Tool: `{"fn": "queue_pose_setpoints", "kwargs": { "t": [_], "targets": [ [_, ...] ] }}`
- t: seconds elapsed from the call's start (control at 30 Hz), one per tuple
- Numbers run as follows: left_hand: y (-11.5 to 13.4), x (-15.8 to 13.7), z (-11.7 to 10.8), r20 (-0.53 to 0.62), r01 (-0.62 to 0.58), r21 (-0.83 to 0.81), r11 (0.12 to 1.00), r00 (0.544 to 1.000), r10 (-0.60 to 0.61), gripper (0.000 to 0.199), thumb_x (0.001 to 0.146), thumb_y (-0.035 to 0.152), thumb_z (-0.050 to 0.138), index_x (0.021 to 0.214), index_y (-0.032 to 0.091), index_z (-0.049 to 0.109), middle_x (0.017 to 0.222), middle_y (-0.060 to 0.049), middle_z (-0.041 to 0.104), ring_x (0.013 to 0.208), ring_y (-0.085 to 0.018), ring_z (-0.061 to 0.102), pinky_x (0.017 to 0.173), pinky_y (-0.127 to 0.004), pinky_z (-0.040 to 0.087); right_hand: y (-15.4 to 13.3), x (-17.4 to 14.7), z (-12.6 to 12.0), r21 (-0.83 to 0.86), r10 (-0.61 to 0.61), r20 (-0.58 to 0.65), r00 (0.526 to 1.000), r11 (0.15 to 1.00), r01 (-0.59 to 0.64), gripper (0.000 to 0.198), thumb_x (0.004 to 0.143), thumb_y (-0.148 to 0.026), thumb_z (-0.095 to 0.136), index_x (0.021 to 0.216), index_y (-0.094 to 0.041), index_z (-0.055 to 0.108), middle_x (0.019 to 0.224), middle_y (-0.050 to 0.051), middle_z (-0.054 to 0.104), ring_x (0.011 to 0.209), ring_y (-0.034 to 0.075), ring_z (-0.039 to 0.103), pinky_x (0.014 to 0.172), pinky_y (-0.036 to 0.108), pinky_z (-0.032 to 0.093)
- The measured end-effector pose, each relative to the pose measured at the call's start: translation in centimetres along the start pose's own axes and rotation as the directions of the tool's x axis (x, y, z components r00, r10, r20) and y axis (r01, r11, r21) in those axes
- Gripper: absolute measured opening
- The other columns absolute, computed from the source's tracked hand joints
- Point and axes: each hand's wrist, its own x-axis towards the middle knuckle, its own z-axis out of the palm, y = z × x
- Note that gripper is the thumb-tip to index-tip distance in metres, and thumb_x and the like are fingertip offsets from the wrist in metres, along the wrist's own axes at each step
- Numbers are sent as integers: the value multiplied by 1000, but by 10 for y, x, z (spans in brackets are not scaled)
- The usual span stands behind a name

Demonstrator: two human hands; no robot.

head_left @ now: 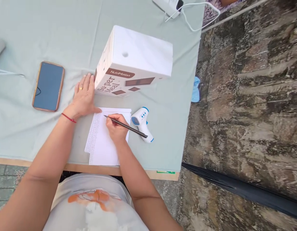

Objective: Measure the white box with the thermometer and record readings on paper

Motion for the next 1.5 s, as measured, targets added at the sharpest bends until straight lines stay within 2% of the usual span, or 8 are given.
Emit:
{"fn": "queue_pose_setpoints", "kwargs": {
  "t": [0.17, 0.37, 0.63, 0.93, 1.13, 1.3, 1.5],
  "targets": [
    [-3, 1, 3, -17, -23, -29, 999, 1000, 22, 149, 56, 60, 96, 168, 20, 6, 176, -21, 4, 162, -49, -2, 130, -66, -1, -2, 0, -2, -97, -22, 25, 999, 995, 25, 15, 81, -37, 62, 74, -25, 66, 63, -4, 62, 58, 12, 51, 59, 29, 49],
    [-2, 1, 1, -4, -21, -37, 999, 1000, 21, 147, 59, 59, 95, 169, 20, 5, 177, -19, 2, 162, -49, -3, 130, -66, -2, -1, 1, -1, -72, -15, 53, 999, 997, 19, 12, 81, -35, 63, 77, -25, 68, 69, -2, 67, 60, 13, 56, 61, 30, 51],
    [0, -1, 0, -6, -19, -40, 999, 1000, 19, 154, 50, 57, 99, 168, 19, 8, 177, -20, 3, 161, -50, -2, 130, -66, -5, -3, 1, -1, -121, -12, 54, 998, 992, 19, 14, 80, -37, 61, 77, -25, 66, 69, -2, 67, 60, 13, 55, 62, 30, 51],
    [-1, -1, 2, -22, -16, -41, 999, 1000, 15, 153, 49, 56, 99, 168, 19, 10, 177, -20, 4, 162, -49, -1, 130, -65, -4, -3, 0, -1, -98, -13, 45, 999, 995, 17, 13, 80, -37, 62, 77, -25, 66, 68, -2, 67, 59, 13, 55, 60, 29, 50],
    [-1, -1, 1, -15, -31, -33, 999, 999, 30, 151, 53, 58, 97, 168, 19, 8, 177, -20, 4, 162, -48, -1, 130, -65, -3, -4, 0, -1, -112, -21, 31, 999, 993, 25, 15, 81, -37, 61, 77, -24, 67, 67, -3, 67, 59, 13, 55, 59, 29, 50],
    [1, -2, 0, 2, -16, -8, 1000, 1000, 16, 153, 53, 55, 97, 168, 15, 4, 176, -24, 4, 162, -49, -1, 130, -64, -3, -3, 0, -1, -110, -20, 27, 999, 994, 23, 14, 81, -37, 61, 77, -24, 66, 67, -2, 67, 59, 13, 55, 59, 29, 50],
    [-1, -1, 1, -21, -18, -45, 999, 1000, 17, 151, 52, 57, 97, 168, 20, 9, 177, -20, 5, 162, -49, -1, 130, -65, -4, -2, 0, -1, -116, -10, 53, 999, 993, 16, 14, 82, -37, 61, 78, -24, 65, 68, -3, 66, 61, 13, 55, 61, 29, 50]
  ]
}}
